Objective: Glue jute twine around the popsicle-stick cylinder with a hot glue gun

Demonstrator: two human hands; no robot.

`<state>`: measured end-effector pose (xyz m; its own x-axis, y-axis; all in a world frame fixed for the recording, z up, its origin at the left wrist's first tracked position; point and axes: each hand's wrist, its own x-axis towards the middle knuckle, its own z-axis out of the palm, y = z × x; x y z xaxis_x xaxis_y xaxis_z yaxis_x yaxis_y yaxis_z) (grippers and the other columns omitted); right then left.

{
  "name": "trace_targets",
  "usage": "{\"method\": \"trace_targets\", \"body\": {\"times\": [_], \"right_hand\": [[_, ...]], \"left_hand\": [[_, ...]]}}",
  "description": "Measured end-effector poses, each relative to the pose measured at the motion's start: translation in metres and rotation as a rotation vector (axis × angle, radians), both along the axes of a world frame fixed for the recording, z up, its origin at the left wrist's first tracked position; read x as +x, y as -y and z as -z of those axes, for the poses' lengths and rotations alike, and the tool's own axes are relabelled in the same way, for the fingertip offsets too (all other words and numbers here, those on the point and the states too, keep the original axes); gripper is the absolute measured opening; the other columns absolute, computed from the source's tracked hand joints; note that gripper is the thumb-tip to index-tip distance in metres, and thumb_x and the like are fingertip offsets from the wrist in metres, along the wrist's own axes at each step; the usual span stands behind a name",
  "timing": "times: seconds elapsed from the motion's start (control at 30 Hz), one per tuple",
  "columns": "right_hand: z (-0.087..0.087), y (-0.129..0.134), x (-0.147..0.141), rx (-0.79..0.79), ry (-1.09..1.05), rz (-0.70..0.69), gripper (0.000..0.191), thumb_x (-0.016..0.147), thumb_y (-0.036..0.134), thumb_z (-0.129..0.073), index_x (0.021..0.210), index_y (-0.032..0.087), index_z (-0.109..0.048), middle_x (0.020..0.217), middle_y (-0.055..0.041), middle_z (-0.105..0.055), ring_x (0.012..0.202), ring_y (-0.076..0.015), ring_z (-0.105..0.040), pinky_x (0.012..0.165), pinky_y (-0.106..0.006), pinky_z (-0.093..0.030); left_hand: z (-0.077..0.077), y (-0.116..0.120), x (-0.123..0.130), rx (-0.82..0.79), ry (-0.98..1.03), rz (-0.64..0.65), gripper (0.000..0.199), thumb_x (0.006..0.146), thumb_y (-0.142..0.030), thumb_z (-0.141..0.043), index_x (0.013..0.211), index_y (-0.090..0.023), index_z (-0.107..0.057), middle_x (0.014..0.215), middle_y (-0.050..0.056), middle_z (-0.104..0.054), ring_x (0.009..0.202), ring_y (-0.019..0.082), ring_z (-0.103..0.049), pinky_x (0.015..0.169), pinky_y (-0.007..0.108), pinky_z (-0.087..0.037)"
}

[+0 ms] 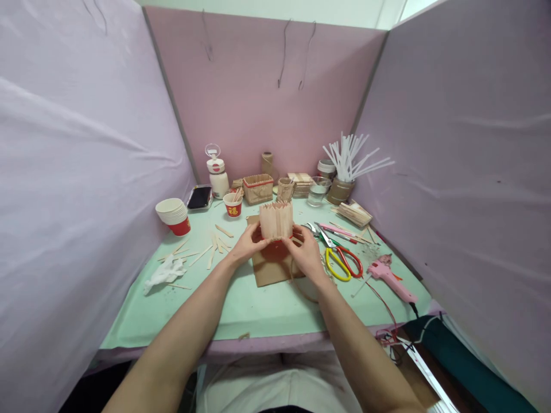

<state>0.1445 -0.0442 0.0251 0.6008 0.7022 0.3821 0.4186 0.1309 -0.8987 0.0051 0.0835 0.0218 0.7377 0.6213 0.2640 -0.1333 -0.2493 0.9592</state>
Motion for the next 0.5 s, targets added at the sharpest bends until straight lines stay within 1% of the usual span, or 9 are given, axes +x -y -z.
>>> {"method": "trace_targets", "body": {"times": [0.1, 0.23, 0.33, 0.43, 0.5], "right_hand": [[-0.009, 0.005, -0.009, -0.028, 0.01, 0.077, 0.046, 0.073, 0.039, -0.066, 0.112, 0.018, -0.056, 0.112, -0.0114, -0.053, 0.099, -0.0219, -0.059, 0.083, -0.037, -0.052], [-0.021, 0.012, -0.026, -0.061, 0.123, 0.207, 0.049, 0.075, 0.041, -0.063, 0.117, 0.019, -0.052, 0.111, -0.0098, -0.047, 0.104, -0.0241, -0.053, 0.092, -0.042, -0.046], [-0.025, 0.014, -0.035, -0.046, 0.155, 0.273, 0.052, 0.076, 0.04, -0.062, 0.121, 0.018, -0.049, 0.113, -0.0114, -0.044, 0.108, -0.0262, -0.05, 0.093, -0.044, -0.044], [-0.021, 0.013, -0.036, 0.015, 0.075, 0.261, 0.052, 0.075, 0.041, -0.063, 0.121, 0.019, -0.051, 0.115, -0.0115, -0.044, 0.108, -0.0252, -0.05, 0.093, -0.043, -0.045], [-0.015, 0.011, -0.032, 0.089, -0.063, 0.198, 0.048, 0.075, 0.043, -0.063, 0.117, 0.022, -0.054, 0.117, -0.0101, -0.047, 0.108, -0.0228, -0.052, 0.093, -0.04, -0.046]], "left_hand": [[0.003, 0.002, 0.001, -0.148, 0.015, 0.073, 0.066, 0.07, -0.035, -0.072, 0.129, -0.016, -0.049, 0.13, 0.014, -0.056, 0.119, 0.032, -0.053, 0.102, 0.046, -0.041], [0.005, 0.009, 0.005, -0.38, 0.171, 0.213, 0.055, 0.072, -0.028, -0.069, 0.123, -0.015, -0.053, 0.127, 0.014, -0.059, 0.118, 0.03, -0.055, 0.104, 0.045, -0.04], [0.002, 0.015, 0.006, -0.485, 0.194, 0.264, 0.054, 0.072, -0.025, -0.07, 0.122, -0.014, -0.054, 0.124, 0.015, -0.061, 0.114, 0.029, -0.058, 0.102, 0.044, -0.041], [-0.003, 0.022, 0.006, -0.5, 0.213, 0.246, 0.057, 0.072, -0.026, -0.07, 0.125, -0.017, -0.051, 0.127, 0.015, -0.058, 0.115, 0.029, -0.057, 0.101, 0.044, -0.042], [-0.005, 0.025, 0.006, -0.496, 0.237, 0.21, 0.062, 0.071, -0.027, -0.072, 0.128, -0.02, -0.048, 0.13, 0.014, -0.056, 0.116, 0.029, -0.057, 0.099, 0.045, -0.043]]}}
